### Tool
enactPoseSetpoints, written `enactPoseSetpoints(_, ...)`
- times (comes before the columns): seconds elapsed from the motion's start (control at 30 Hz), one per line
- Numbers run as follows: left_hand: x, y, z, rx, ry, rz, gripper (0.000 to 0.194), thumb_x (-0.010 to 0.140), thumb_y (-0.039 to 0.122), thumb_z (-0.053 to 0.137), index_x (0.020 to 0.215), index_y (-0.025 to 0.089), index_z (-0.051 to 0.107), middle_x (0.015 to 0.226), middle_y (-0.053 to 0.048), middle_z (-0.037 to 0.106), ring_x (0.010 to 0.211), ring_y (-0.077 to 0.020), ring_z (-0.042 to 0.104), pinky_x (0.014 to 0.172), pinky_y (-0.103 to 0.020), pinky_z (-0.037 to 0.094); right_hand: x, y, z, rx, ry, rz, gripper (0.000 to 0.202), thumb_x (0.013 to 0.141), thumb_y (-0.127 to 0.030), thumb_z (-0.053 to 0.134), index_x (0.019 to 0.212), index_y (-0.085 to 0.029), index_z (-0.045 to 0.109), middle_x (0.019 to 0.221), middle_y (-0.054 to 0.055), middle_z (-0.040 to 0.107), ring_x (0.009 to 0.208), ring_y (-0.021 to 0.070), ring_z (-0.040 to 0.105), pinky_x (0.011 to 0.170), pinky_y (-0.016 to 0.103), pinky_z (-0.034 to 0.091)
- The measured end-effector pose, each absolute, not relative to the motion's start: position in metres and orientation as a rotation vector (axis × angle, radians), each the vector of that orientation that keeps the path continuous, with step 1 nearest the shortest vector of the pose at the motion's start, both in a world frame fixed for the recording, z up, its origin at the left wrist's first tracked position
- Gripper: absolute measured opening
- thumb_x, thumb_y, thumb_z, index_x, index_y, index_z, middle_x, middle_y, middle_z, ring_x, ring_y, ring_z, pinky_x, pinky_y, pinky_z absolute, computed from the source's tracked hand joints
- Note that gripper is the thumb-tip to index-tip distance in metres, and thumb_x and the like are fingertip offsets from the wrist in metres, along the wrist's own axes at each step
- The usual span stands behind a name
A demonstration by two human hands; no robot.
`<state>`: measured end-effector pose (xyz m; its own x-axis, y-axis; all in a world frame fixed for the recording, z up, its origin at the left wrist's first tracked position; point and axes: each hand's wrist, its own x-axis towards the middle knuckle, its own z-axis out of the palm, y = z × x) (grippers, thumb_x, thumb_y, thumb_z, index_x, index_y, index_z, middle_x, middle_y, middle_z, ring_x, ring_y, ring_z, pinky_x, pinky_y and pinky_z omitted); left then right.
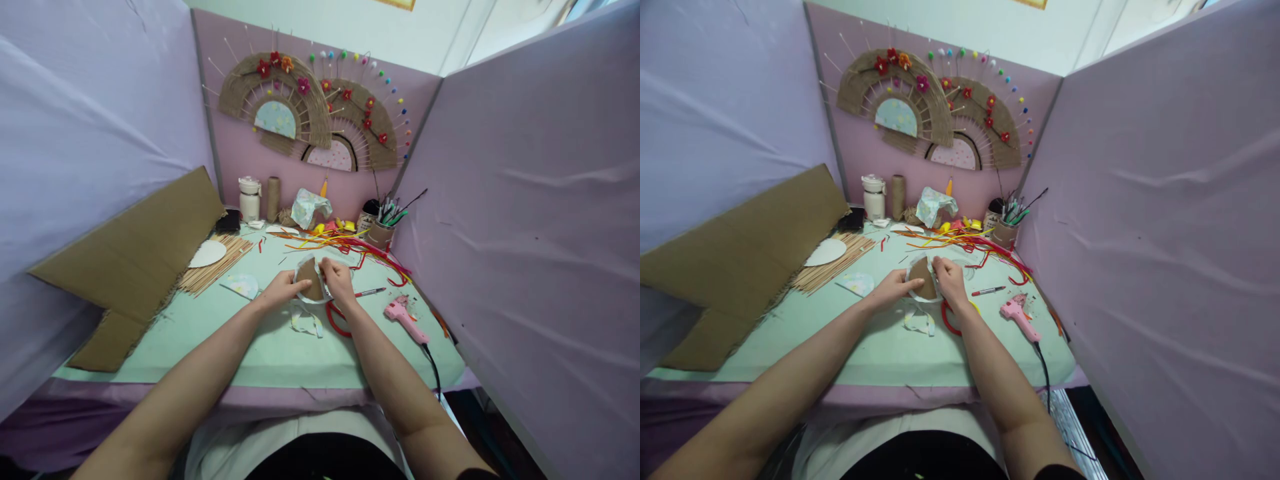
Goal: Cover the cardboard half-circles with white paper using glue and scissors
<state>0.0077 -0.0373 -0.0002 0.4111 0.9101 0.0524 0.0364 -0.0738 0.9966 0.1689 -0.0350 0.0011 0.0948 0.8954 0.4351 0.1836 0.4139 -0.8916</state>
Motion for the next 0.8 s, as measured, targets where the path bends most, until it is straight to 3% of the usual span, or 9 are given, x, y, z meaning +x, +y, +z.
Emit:
enactPoseSetpoints(0.13,0.0089,-0.0394,0.0008,1.449,0.855,0.839,0.037,0.063,0.041,0.074,0.081,0.009,0.067,0.073,-0.008,0.069,0.064,-0.0189,0.063,0.058,-0.026,0.047,0.171,-0.0307,-0.0012,-1.023,-1.291,0.94,0.046,0.079,-0.059,0.051,0.059,-0.018,0.055,0.054,-0.003,0.045,0.05,0.0103,0.038,0.048,0.024,0.03)
enactPoseSetpoints(0.37,0.0078,-0.0369,-0.0023,1.555,0.916,0.87,0.028,0.061,0.036,0.074,0.066,0.011,0.065,0.056,-0.002,0.061,0.05,-0.0133,0.053,0.045,-0.022,0.038,0.1679,-0.04,0.0037,-1.077,-1.547,0.362,0.033,0.08,-0.045,0.056,0.06,-0.019,0.06,0.064,0.001,0.052,0.066,0.0143,0.046,0.065,0.027,0.037)
enactPoseSetpoints(0.53,0.0093,-0.0391,0.0005,1.445,0.861,0.82,0.036,0.064,0.04,0.072,0.082,0.01,0.066,0.074,-0.008,0.069,0.062,-0.018,0.061,0.055,-0.027,0.046,0.1685,-0.0321,-0.001,-1.075,-1.287,0.818,0.05,0.083,-0.06,0.041,0.064,-0.017,0.059,0.059,0.0,0.05,0.053,0.0117,0.042,0.053,0.026,0.034)
enactPoseSetpoints(0.6,0.0091,-0.0395,0.001,1.429,0.844,0.816,0.036,0.064,0.04,0.072,0.083,0.01,0.066,0.075,-0.009,0.069,0.063,-0.0185,0.062,0.057,-0.027,0.046,0.169,-0.0306,-0.0023,-1.07,-1.262,0.941,0.049,0.081,-0.062,0.044,0.066,-0.017,0.058,0.057,-0.001,0.048,0.051,0.0106,0.039,0.049,0.025,0.032)
enactPoseSetpoints(0.8,0.0074,-0.0376,0.0002,1.574,0.933,0.871,0.03,0.061,0.039,0.074,0.067,0.011,0.064,0.058,-0.003,0.061,0.052,-0.0148,0.054,0.047,-0.024,0.038,0.1688,-0.0359,-0.0001,-1.061,-1.561,0.507,0.036,0.081,-0.047,0.053,0.059,-0.018,0.054,0.062,-0.001,0.05,0.063,0.0126,0.044,0.063,0.025,0.035)
